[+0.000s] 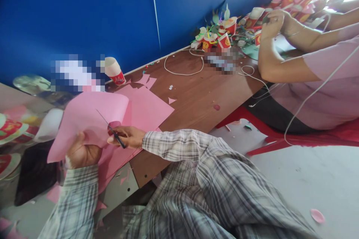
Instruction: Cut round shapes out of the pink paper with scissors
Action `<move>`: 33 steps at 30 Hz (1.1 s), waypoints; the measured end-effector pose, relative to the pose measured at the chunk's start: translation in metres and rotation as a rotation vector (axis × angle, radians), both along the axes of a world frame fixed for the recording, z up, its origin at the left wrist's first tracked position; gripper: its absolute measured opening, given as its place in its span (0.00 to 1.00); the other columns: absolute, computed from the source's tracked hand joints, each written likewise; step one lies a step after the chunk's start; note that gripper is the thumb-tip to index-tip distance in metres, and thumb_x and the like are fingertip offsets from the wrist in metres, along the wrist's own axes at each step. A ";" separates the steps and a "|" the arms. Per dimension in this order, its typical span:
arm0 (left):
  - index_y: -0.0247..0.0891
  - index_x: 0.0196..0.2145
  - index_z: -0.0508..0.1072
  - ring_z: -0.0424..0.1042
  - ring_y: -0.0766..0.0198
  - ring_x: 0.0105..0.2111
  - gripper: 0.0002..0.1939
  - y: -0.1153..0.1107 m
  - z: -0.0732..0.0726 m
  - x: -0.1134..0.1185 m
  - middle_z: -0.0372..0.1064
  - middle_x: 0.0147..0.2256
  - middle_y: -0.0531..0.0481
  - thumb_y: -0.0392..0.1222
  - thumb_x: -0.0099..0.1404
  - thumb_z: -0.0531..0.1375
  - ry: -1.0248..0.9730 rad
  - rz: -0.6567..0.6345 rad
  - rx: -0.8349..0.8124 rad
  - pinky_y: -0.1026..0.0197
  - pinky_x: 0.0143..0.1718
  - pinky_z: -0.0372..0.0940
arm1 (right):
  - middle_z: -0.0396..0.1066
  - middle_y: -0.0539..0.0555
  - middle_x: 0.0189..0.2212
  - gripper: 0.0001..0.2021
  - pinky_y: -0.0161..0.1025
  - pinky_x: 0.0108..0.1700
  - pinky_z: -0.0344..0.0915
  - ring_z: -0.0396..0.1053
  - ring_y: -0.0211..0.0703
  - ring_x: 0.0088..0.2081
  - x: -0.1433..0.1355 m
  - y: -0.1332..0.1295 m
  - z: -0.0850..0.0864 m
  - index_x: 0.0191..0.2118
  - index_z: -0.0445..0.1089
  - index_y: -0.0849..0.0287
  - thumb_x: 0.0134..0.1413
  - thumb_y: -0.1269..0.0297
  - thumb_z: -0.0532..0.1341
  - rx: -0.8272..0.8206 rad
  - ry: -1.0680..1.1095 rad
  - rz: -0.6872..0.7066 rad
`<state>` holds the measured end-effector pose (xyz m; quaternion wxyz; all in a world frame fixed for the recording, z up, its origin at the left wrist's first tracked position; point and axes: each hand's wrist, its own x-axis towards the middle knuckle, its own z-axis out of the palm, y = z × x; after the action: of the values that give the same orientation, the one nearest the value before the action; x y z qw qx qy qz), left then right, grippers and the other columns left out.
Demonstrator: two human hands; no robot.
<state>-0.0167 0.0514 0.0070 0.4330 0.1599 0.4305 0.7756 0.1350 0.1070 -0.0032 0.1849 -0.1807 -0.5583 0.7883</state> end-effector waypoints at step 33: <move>0.37 0.45 0.67 0.62 0.59 0.51 0.17 -0.002 -0.005 0.001 0.67 0.47 0.46 0.40 0.57 0.53 0.039 -0.038 0.026 0.50 0.57 0.55 | 0.61 0.51 0.27 0.30 0.30 0.25 0.57 0.61 0.30 0.25 -0.007 -0.002 -0.013 0.45 0.61 0.63 0.40 0.46 0.62 -0.045 0.012 -0.071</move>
<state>-0.0161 0.0493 0.0021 0.4370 0.1887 0.4255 0.7697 0.1277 0.1054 -0.0160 0.2121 -0.2001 -0.5324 0.7947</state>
